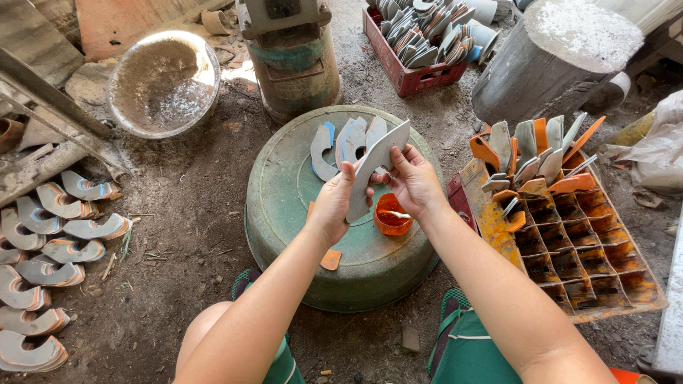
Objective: The person paints curved ceramic pieces orange using a toothbrush dipped in a small container of paint. After painting each piece, they place it into a cardboard crate to dry.
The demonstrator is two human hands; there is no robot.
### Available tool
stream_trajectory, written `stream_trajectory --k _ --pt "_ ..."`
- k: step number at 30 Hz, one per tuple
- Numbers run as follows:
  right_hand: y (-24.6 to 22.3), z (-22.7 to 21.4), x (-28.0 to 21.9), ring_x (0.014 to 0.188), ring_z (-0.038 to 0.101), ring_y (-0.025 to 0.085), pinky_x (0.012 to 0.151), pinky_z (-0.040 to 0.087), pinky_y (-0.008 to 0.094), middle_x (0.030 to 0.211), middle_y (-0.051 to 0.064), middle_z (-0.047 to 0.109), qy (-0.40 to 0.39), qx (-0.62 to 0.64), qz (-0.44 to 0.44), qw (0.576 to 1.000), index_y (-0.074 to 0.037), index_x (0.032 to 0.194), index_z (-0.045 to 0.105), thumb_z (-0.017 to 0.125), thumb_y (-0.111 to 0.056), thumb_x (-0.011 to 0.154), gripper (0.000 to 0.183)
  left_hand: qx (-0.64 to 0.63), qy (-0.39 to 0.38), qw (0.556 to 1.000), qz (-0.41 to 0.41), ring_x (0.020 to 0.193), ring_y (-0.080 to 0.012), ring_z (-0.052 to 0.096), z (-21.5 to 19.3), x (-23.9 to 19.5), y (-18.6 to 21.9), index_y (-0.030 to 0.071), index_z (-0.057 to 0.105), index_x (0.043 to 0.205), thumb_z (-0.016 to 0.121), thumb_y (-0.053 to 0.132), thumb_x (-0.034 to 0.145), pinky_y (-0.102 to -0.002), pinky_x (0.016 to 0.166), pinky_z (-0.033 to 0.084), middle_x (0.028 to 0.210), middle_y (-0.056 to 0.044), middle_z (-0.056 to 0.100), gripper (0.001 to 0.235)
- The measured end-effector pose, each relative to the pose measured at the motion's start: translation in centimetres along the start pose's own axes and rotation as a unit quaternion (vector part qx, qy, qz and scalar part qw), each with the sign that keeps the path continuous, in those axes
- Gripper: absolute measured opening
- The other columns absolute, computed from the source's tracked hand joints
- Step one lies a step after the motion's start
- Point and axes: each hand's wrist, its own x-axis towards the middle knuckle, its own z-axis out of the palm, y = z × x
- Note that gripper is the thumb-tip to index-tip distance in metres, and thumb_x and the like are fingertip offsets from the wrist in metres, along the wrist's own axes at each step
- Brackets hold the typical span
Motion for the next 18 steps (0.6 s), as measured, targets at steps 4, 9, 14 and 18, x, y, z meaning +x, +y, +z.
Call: stream_trajectory --k 4,9,14,18 --pt "-1.4 0.9 -0.8 0.098 0.065 0.016 0.081 0.049 0.035 0.112 0.003 0.068 -0.047 -0.006 0.010 0.999 -0.013 0.131 0.056 0.067 -0.028 0.099 0.037 0.066 -0.009 0.997 0.034 0.083 -0.0088 0.060 -0.4 0.3 -0.2 0.006 0.064 0.142 0.068 0.046 0.095 -0.026 0.076 0.053 0.103 0.000 0.072 0.062" --pt "-2.8 2.3 -1.8 0.111 0.066 0.025 0.093 0.054 0.042 0.123 0.016 0.069 -0.020 0.001 0.056 0.998 -0.009 0.135 0.051 0.056 -0.049 0.098 0.055 0.164 -0.008 0.983 0.076 0.087 -0.0054 0.058 -0.5 1.1 -1.4 0.010 0.066 0.142 0.068 0.029 0.100 -0.023 0.080 0.051 0.103 0.002 0.072 0.046" --pt "-4.3 2.7 -2.6 0.126 0.063 0.030 0.108 0.050 0.046 0.131 0.020 0.066 -0.009 -0.010 0.078 0.997 -0.001 0.139 0.051 0.059 -0.038 0.099 0.055 0.311 -0.065 0.938 0.137 0.095 -0.0039 0.061 -0.9 1.2 -1.6 0.018 0.063 0.144 0.067 0.018 0.100 -0.022 0.088 0.053 0.106 0.005 0.070 0.044" --pt "-4.5 2.5 -2.9 0.125 0.066 0.033 0.112 0.048 0.047 0.129 0.023 0.068 -0.029 0.007 0.081 0.996 0.001 0.133 0.054 0.058 -0.030 0.098 0.046 0.328 -0.099 0.926 0.159 0.100 -0.0042 0.061 -1.3 0.9 -1.0 0.017 0.063 0.146 0.069 0.014 0.101 -0.023 0.092 0.053 0.108 0.002 0.066 0.045"
